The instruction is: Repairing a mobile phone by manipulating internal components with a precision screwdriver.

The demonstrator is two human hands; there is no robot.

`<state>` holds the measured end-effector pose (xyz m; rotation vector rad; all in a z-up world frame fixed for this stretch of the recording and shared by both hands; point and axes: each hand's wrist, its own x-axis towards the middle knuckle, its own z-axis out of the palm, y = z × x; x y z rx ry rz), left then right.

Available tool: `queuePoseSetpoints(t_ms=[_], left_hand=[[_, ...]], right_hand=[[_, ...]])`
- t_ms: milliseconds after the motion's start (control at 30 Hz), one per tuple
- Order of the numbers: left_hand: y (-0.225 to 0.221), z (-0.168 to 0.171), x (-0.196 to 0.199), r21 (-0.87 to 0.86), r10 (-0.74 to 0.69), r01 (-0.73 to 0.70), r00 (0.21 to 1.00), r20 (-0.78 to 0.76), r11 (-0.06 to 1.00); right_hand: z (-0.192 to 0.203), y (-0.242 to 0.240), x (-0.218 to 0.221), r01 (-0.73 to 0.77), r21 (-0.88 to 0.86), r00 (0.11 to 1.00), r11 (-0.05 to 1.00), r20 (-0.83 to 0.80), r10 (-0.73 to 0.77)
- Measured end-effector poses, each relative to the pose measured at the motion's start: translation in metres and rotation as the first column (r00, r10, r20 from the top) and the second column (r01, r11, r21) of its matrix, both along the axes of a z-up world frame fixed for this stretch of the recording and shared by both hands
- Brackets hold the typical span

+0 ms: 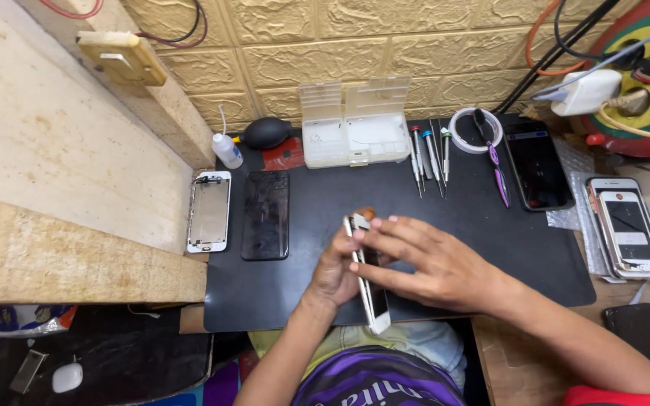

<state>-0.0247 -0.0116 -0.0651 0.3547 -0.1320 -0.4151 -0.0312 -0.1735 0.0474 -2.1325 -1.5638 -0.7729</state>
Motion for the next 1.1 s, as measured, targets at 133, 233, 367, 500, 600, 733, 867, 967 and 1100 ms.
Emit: queuePoseSetpoints(t_ms=[133,233,367,500,600,733,867,967,1100], left_hand=[[-0.004,-0.007,-0.010,-0.089,-0.119,0.115,0.992,-0.035,0.989],[-0.001,0.022,-0.017,-0.199,-0.229,0.214,0.972,-0.059,0.956],[-0.003,0.031,-0.018,-0.320,-0.382,0.327,0.916,-0.125,0.889],[-0.004,0.016,-0.017,-0.230,-0.377,0.334,0.908,-0.182,0.914],[0.002,0.000,-0.018,0.099,-0.233,0.247,0.963,-0.135,0.964],[0.020,0.012,-0.011,0.188,-0.089,0.098,0.995,-0.052,0.977],[0.062,0.026,-0.004,0.568,0.103,-0.227,0.965,0.242,0.791],[0.078,0.048,-0.002,0.762,-0.028,-0.480,0.839,0.544,0.435],[0.085,0.077,-0.001,0.780,-0.400,-0.617,0.693,0.600,0.102]], right_hand=[[0.010,0.007,-0.001,-0.042,0.004,0.991,0.999,0.123,0.042],[0.011,0.007,-0.002,-0.049,-0.032,0.971,0.998,0.235,0.055],[0.009,0.005,-0.001,-0.078,-0.055,0.947,0.995,0.309,0.091],[0.014,0.008,-0.001,-0.090,-0.045,0.948,0.995,0.303,0.099],[0.015,0.006,0.004,-0.098,-0.027,0.979,0.995,0.177,0.101],[0.003,-0.006,0.014,-0.113,-0.052,0.990,0.992,-0.086,0.108],[-0.027,-0.017,0.035,0.042,-0.213,0.954,0.976,-0.283,-0.103],[-0.039,-0.016,0.054,0.107,-0.308,0.914,0.945,-0.343,-0.215],[-0.047,-0.012,0.066,0.173,-0.397,0.861,0.901,-0.384,-0.334]])
